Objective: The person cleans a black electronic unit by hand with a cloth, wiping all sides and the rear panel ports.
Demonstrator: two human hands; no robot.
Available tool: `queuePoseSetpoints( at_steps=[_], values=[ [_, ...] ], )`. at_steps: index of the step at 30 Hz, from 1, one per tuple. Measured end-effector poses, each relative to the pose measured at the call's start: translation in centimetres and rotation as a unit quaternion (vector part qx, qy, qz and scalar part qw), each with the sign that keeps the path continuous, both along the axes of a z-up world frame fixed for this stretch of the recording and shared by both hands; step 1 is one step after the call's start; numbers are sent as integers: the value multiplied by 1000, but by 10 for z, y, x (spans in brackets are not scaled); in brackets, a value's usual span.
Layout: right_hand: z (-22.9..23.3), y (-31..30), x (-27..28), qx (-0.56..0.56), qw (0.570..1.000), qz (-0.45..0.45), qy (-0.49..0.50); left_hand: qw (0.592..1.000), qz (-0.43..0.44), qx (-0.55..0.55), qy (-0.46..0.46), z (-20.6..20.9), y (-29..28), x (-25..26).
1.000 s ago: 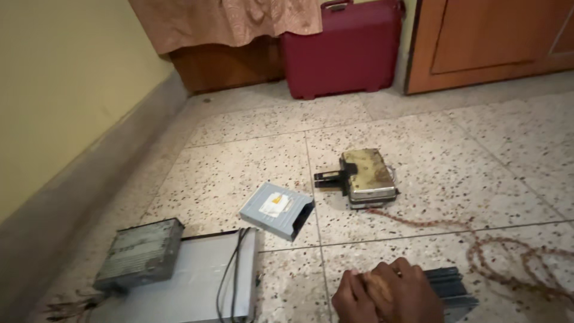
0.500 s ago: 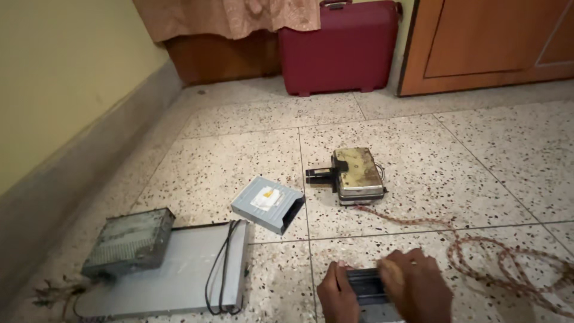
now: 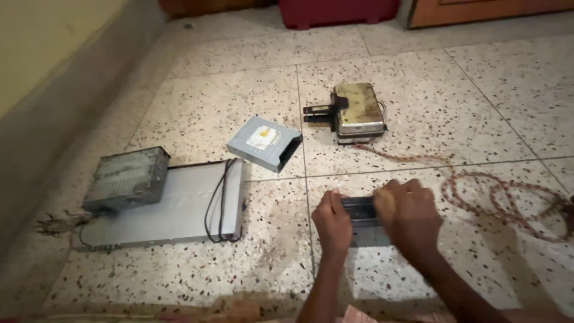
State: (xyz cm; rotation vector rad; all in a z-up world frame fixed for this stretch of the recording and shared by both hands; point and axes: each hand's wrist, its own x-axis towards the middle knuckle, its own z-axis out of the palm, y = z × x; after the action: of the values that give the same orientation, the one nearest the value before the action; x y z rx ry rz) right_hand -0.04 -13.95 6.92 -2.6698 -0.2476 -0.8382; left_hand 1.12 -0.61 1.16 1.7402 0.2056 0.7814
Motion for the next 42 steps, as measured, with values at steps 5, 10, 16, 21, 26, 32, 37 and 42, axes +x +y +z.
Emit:
queuePoseSetpoints(
  at_steps=[5,10,16,21,26,32,37,42],
  values=[
    [10,33,-1,11,993,57,103,998,-18,-5,60,0,3,1],
    [10,4,-1,17,999,44,13,998,-24,4,53,-1,4,0],
    [2,-15,6,5,999,-33,10,995,-44,-31,79,0,2,-1],
    [3,26,3,36,996,62,44,996,-35,-7,85,-7,3,-1],
    [6,18,3,36,992,97,75,991,-55,-42,112,-1,5,-4],
    [-7,-30,14,-19,1000,9,-10,997,-42,-20,60,-8,3,-3],
    [-4,11,2,28,999,35,-4,998,-37,-8,54,-7,3,-2],
    [11,23,-1,36,992,88,88,994,-42,-20,101,-5,4,-2]
  ],
)
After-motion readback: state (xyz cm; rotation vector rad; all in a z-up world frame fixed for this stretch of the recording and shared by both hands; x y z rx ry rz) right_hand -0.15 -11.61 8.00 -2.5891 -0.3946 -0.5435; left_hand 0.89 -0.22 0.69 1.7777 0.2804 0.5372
